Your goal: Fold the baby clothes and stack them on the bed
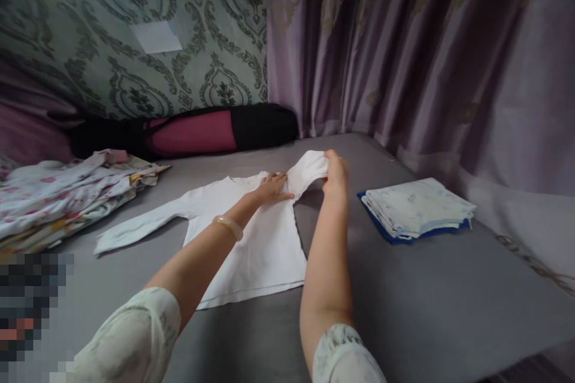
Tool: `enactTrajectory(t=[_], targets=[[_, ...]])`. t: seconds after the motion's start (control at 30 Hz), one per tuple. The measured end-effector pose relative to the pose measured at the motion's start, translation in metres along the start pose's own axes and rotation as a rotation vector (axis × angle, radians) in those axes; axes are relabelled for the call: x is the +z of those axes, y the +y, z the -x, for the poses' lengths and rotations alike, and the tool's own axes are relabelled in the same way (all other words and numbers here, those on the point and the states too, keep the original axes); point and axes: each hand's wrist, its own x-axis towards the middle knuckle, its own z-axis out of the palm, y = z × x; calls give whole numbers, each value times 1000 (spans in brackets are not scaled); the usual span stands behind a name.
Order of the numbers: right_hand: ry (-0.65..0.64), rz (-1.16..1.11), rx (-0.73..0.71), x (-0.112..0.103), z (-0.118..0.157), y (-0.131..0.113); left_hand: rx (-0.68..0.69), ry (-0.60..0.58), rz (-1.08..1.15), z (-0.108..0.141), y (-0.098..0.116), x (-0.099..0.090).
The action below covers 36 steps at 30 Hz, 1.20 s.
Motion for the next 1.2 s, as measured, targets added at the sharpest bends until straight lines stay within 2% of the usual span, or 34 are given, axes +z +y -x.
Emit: enactTrajectory(t=[0.2,0.37,0.57,0.73,0.8,0.87,0.97,1.03,1.1,1.17,1.2], targets=[[-196,-27,2,34,19,15,10,-94,-1,-5,0,-12],[-295,-8,62,54,33,32,-19,-49,16,2,6,-22],[-274,17,106,57,35,38,-33,5,79,9,3,-26],[-212,56,144,56,34,35,-126,166,197,29,-23,-23],[-187,69,146,60,36,36,-177,301,350,46,-36,-23],[-172,104,121,68,40,40,-267,435,633,64,-46,-23],[-178,230,13,81,51,50,-413,516,1128,86,-56,-23],[-291,379,-80,87,61,59,-471,511,1371,94,-59,-22],[-559,518,-122,90,72,67,-535,500,1518,96,-61,-20],[-849,591,-106,91,79,74,-561,488,1588,95,-62,-18],[-931,599,-93,90,79,77,-544,481,1599,95,-63,-16]])
